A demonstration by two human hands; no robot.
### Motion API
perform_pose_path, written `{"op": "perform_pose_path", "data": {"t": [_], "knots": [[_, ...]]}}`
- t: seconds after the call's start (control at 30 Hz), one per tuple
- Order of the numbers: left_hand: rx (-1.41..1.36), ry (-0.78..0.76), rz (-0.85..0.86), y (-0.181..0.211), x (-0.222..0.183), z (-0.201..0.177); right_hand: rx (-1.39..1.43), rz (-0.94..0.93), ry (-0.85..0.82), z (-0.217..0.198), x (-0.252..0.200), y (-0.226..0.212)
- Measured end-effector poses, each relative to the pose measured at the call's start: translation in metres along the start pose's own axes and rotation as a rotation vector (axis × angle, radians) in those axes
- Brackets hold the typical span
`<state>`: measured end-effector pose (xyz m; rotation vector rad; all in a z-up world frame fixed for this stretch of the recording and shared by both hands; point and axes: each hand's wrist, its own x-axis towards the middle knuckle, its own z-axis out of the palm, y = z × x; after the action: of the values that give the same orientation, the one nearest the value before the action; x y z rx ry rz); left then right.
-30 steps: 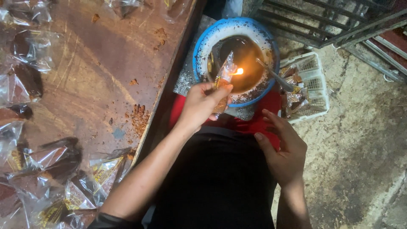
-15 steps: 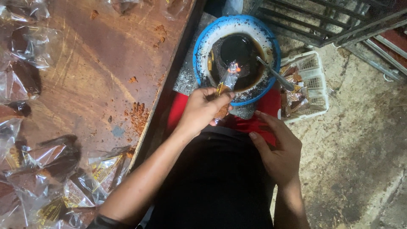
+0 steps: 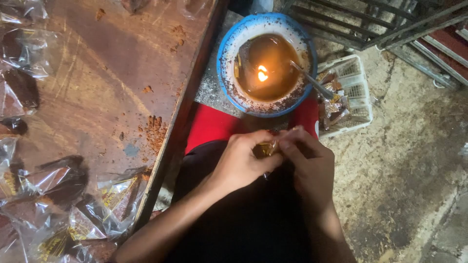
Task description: Sealing plastic bags containing food items by folding the edges and passing them over a candle flame.
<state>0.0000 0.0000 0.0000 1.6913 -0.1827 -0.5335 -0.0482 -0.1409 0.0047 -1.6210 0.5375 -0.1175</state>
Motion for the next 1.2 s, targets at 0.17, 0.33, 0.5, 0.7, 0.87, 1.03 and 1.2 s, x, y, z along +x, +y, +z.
{"op": "perform_pose_path", "data": {"t": [0.17,0.33,0.5,0.7,0.87,1.03,1.2], "knots": [[0.021,-0.034,0.145,-0.004,-0.002,-0.009,0.293,0.017,-0.007,-0.009,-0.004,0.023],[-0.041,-0.094,-0.012,-0.015,-0.001,-0.007,0.383,0.029,-0.055,-0.014,-0.007,0.036],[0.075,-0.064,0.285,0.001,-0.006,-0.010,0.405,0.199,0.012,-0.014,-0.010,0.058],[0.045,-0.086,0.437,-0.007,-0.014,-0.009,0.092,0.108,-0.057,-0.034,-0.002,0.052],[0.218,-0.188,0.539,-0.019,-0.011,-0.015,-0.058,0.285,-0.179,-0.029,-0.011,0.036],[0.467,-0.362,0.514,-0.014,-0.025,-0.013,-1.019,-0.756,-0.617,-0.093,0.028,0.110],[0.509,0.055,0.666,0.014,-0.015,-0.075,-0.875,-0.327,0.171,-0.112,0.037,0.093]]}}
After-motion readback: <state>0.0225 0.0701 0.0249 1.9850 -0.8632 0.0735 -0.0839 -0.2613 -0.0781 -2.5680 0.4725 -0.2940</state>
